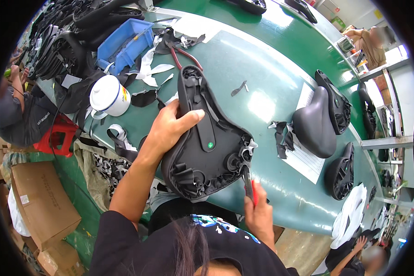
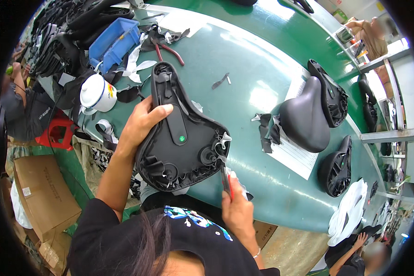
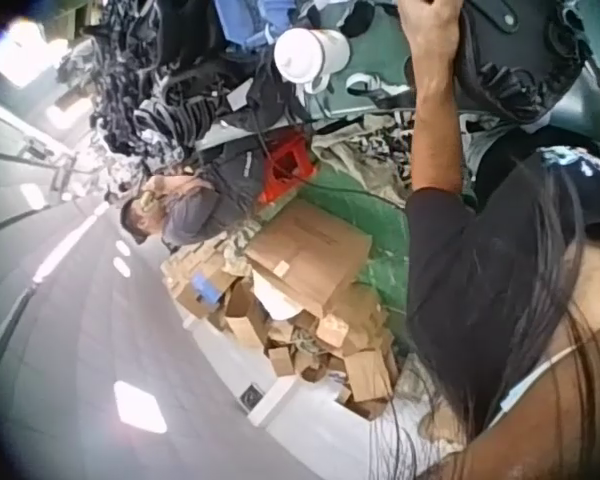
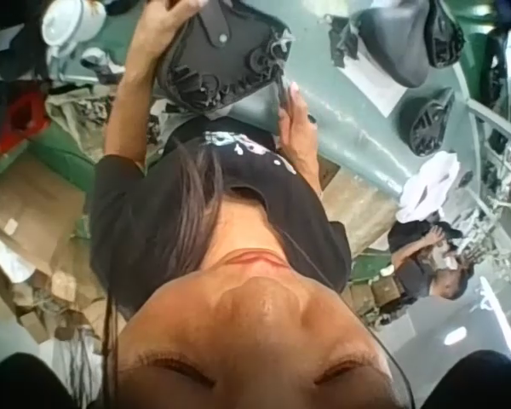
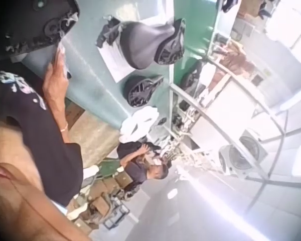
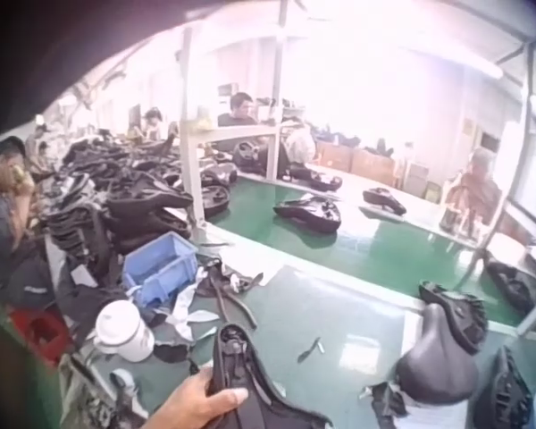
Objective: The recorder is assembling and trimming bicycle seats on a production line, using a utility knife to cut away excess covering material and ensuring the padding is secured.
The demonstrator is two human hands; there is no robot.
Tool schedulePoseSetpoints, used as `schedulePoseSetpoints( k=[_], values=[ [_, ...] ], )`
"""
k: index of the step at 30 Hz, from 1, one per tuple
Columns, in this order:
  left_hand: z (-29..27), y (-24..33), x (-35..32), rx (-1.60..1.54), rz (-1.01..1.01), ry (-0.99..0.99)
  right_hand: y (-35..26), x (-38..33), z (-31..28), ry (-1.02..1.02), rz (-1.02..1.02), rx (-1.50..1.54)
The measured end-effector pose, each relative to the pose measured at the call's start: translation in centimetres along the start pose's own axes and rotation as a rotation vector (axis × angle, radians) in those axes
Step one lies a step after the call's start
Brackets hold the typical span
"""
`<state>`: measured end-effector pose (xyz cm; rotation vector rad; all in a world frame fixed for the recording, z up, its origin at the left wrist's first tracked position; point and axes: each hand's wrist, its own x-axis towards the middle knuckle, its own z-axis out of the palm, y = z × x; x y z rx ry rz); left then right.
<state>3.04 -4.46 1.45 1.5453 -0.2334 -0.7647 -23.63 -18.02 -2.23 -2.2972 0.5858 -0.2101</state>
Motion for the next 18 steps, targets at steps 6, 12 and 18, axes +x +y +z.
schedulePoseSetpoints(
  k=[6,12,18],
  values=[
    [0.5,-1.0,-2.8,-0.068,0.058,0.042,-2.4,7.5,-1.2,0.208,-0.125,0.234],
    [-2.1,-7.0,-3.6,0.614,0.377,0.635,-0.7,11.6,-4.2,0.319,0.071,0.468],
    [5.2,-0.9,-1.1,1.093,0.892,-0.132,-5.1,9.5,-1.8,0.049,-0.119,0.504]
  ],
)
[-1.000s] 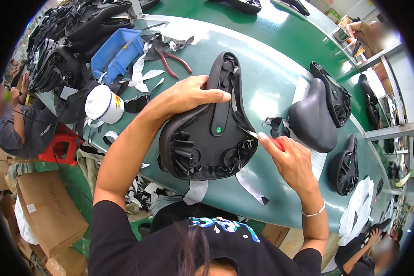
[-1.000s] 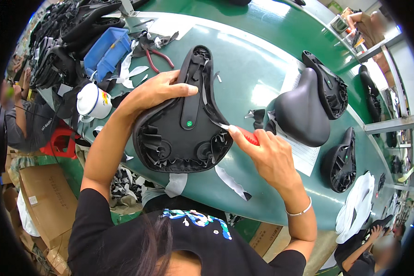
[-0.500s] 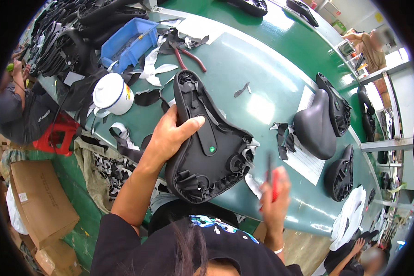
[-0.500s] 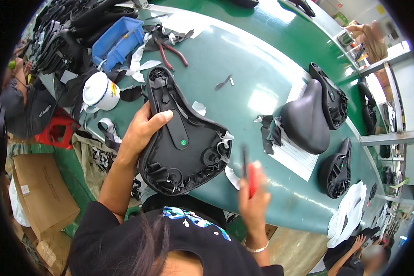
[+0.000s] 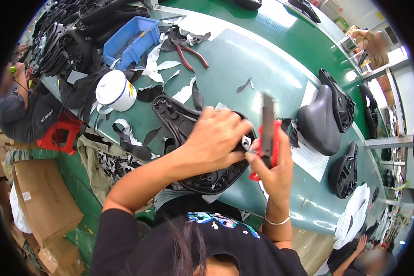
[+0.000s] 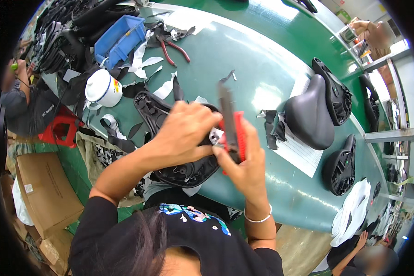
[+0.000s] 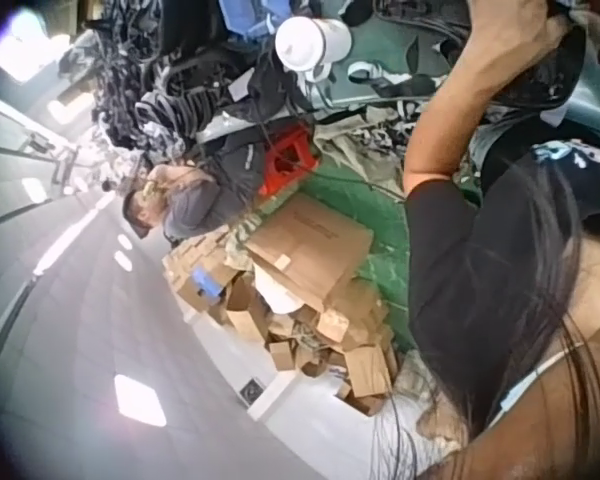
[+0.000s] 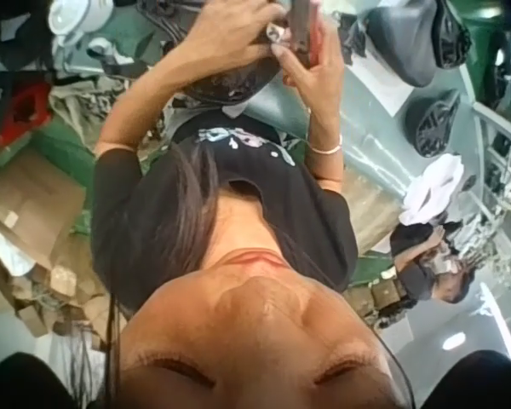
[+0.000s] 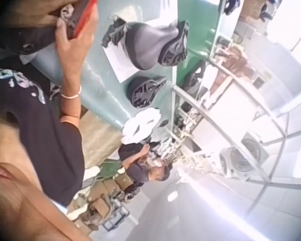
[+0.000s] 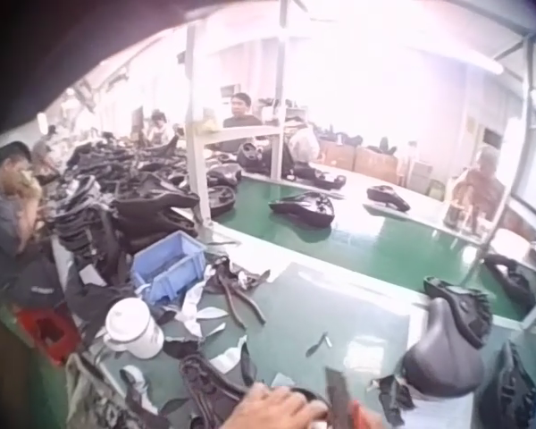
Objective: The recorder is assembling and trimming bicycle seats on a production line, using a utility knife to cut away excess covering material and ensuring the padding is secured.
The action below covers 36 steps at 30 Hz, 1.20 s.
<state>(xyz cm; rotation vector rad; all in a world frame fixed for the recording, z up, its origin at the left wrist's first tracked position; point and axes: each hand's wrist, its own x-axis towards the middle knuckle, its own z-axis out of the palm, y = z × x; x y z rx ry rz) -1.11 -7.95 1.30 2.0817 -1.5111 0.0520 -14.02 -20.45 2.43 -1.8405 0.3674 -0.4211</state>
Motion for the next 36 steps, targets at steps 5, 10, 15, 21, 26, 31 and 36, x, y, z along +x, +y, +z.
schedulePoseSetpoints(
  k=[5,10,15,21,26,31,36],
  values=[
    [2.7,-2.4,0.9,-0.193,0.019,0.042,4.1,-2.2,-5.4,-0.027,-0.219,-0.427],
    [2.2,-2.5,1.5,-0.279,-0.044,0.012,3.4,-0.9,-4.1,-0.173,-0.343,-0.807],
    [0.1,-3.1,1.8,-1.489,-0.599,0.421,1.6,-6.6,-1.5,-0.102,-0.016,-0.907],
    [-0.8,-1.9,1.8,-0.974,-0.136,0.306,0.5,-3.7,-1.4,-0.066,-0.031,-1.014],
    [1.0,-5.2,3.4,0.069,0.037,0.356,0.2,-1.1,-1.5,-0.097,-0.107,-1.166],
    [0.1,-6.5,3.5,-0.798,-0.762,0.277,-0.9,-4.2,-1.8,-0.184,-0.034,-1.232],
    [-1.9,-3.9,-0.1,-1.619,-0.767,0.243,0.0,3.3,-6.2,-0.319,-0.275,-1.223]
  ],
)
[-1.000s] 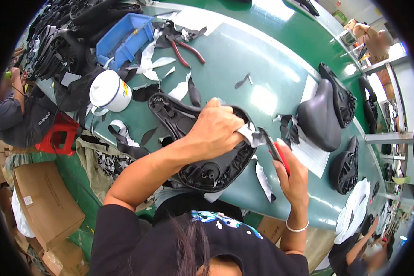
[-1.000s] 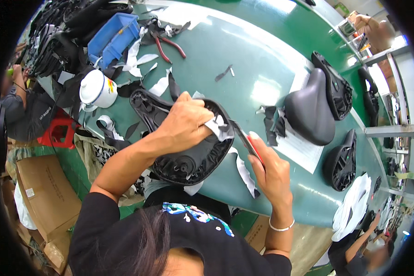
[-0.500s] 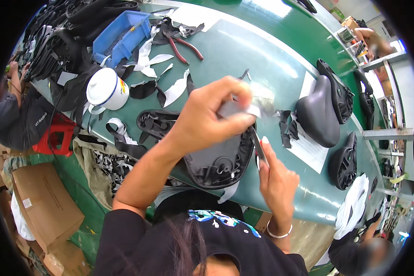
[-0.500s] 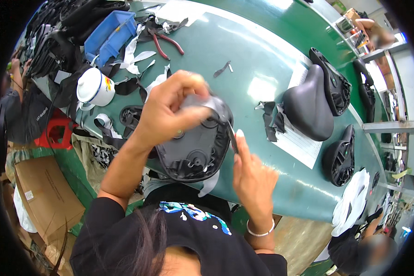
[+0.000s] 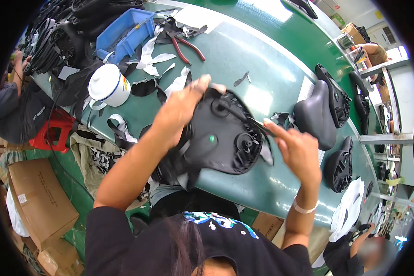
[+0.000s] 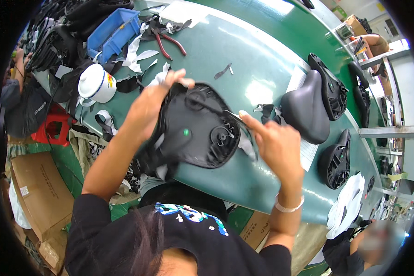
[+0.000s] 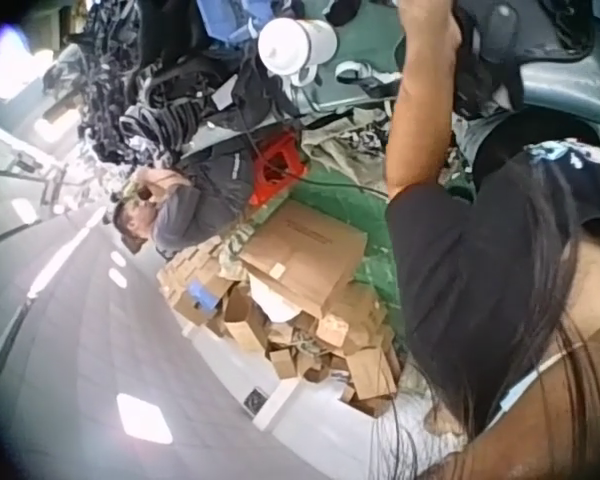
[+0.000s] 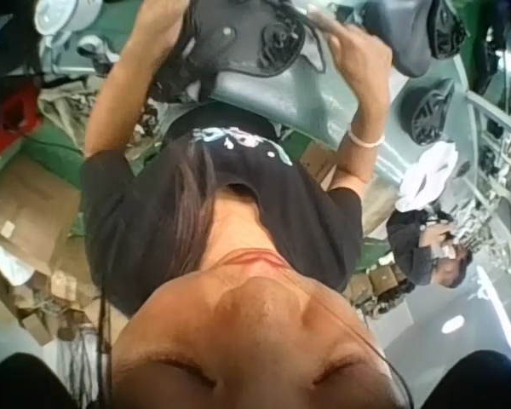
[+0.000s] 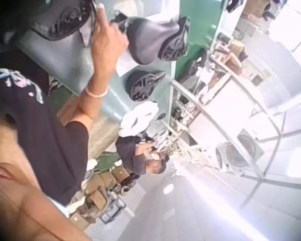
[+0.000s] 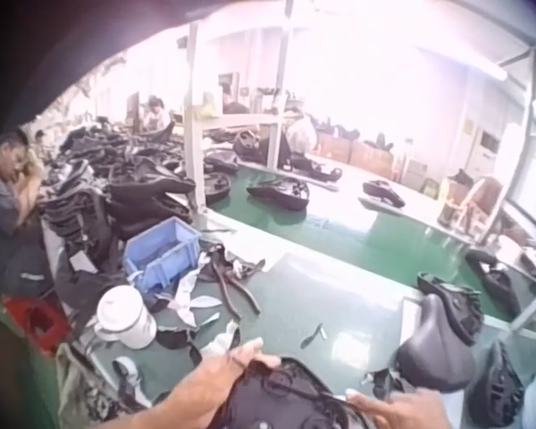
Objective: The recorder is assembling and trimming bicycle seats on a production line, using a utility knife to cut away excess covering material and ensuring the padding is secured.
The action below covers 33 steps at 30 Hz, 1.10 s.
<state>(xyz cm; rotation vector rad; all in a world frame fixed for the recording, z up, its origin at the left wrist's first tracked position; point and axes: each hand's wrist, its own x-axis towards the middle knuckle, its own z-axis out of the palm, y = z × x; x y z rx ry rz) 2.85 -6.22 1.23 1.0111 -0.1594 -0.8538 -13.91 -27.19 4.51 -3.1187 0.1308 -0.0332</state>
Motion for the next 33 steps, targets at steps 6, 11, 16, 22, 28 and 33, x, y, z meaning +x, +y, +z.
schedulePoseSetpoints(
  k=[6,11,16,22,28,33],
  values=[
    [-2.3,0.2,-4.1,0.470,0.350,-0.334,-0.7,2.5,-1.0,0.011,-0.348,0.026],
    [-6.4,7.6,-3.3,-0.279,0.733,-0.516,-3.5,-4.7,-1.5,-0.131,-0.058,-0.094],
    [-2.7,4.5,1.3,1.179,0.518,-0.481,-5.7,-4.7,-2.2,-0.159,0.095,-0.090],
    [0.2,0.1,3.0,0.758,0.212,-0.985,-3.2,-1.8,-2.5,-0.188,-0.003,0.077],
    [0.3,2.1,3.0,-0.108,0.233,-0.178,-6.8,-7.5,-1.2,-0.136,0.180,0.116],
    [0.1,6.0,0.9,-0.374,0.796,0.331,-9.6,-10.7,0.4,-0.028,0.559,0.667]
  ],
)
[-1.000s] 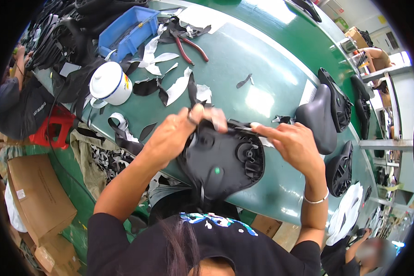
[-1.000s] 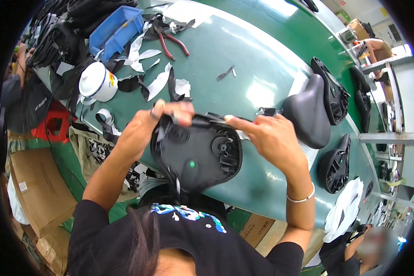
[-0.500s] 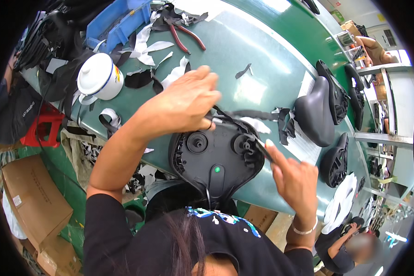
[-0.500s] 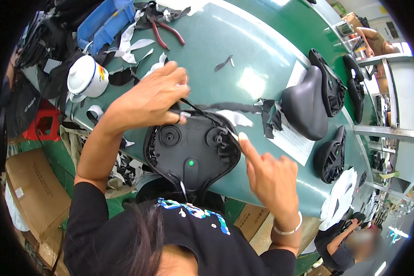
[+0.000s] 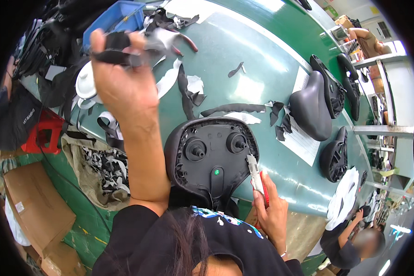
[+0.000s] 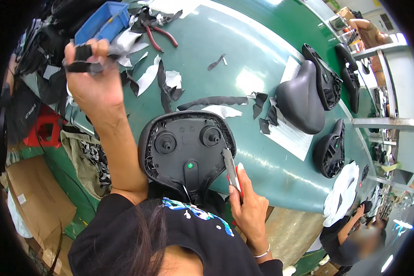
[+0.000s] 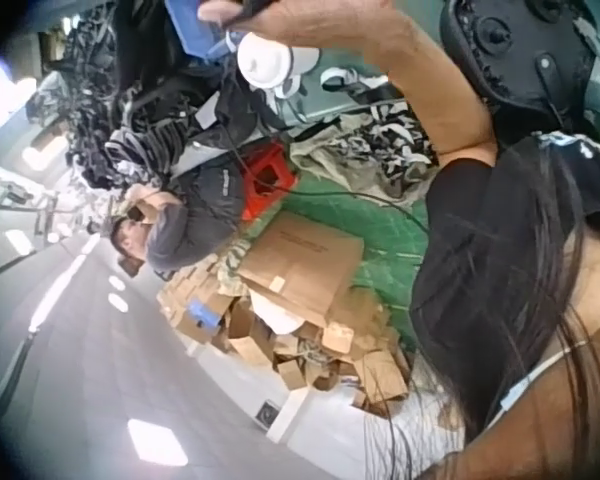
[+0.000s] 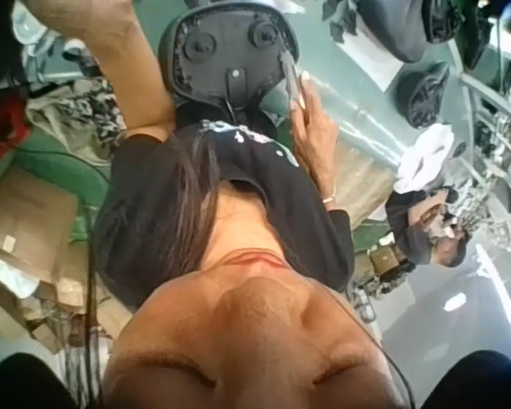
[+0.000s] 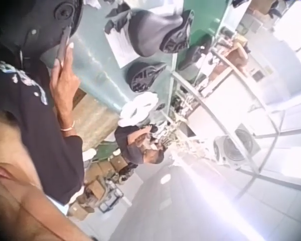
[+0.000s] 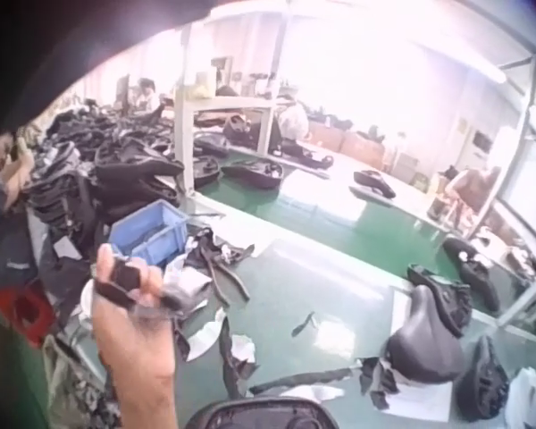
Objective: The recorder is assembling and trimming bicycle seats on a production line, using a utility knife to cut away excess covering material and ensuring the padding is secured.
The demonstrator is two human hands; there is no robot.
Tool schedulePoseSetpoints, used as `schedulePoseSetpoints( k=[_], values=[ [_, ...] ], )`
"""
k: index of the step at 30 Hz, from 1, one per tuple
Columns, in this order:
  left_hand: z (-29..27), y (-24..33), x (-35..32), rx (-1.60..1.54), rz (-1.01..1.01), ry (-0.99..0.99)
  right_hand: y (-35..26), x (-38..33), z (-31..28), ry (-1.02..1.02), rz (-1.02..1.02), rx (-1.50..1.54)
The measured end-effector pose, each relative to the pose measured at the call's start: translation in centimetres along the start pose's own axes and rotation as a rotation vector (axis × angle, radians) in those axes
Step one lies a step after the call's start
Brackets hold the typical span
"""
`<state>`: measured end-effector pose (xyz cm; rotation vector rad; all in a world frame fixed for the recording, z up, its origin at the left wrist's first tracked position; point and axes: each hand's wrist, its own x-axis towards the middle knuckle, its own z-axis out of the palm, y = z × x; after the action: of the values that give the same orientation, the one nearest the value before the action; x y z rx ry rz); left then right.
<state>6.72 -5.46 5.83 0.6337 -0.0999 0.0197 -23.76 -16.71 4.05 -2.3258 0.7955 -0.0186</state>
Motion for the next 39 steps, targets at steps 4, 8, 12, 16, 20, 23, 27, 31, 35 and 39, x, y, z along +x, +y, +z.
schedulePoseSetpoints(
  k=[4,8,12,16,20,23,27,31,35,39],
  values=[
    [-3.9,-3.3,-2.7,1.179,-0.176,-0.959,3.3,2.0,-0.9,0.122,0.244,0.391],
    [-6.0,-4.3,-2.7,1.441,-0.500,-1.042,10.6,6.5,-4.1,0.661,0.120,0.778],
    [-4.5,-7.4,1.6,1.044,-0.448,-0.359,14.6,13.7,-10.8,0.906,0.012,0.833],
    [-1.7,-13.4,-1.7,1.203,0.073,-0.904,28.0,21.4,-20.0,0.753,0.127,1.003],
    [-1.8,-9.0,-5.5,1.128,-0.297,-2.044,29.0,26.5,-19.6,0.488,0.430,0.992],
    [-1.0,-6.7,-3.8,0.791,-0.815,-2.082,28.6,26.8,-20.5,0.323,0.337,0.899],
    [-0.2,-5.9,-2.1,1.148,-0.671,-1.402,19.2,25.7,-21.2,0.396,-0.012,0.868],
    [-0.3,-9.1,-3.8,0.606,-0.888,-0.714,8.5,19.4,-12.7,0.151,-0.009,0.966],
    [-0.3,-10.3,-3.8,0.096,-0.947,-0.303,5.8,11.6,-2.7,-0.273,0.183,0.955],
    [-5.2,-7.3,-2.1,0.454,-0.943,-0.255,6.9,7.5,2.1,-0.276,0.071,0.998]
  ],
)
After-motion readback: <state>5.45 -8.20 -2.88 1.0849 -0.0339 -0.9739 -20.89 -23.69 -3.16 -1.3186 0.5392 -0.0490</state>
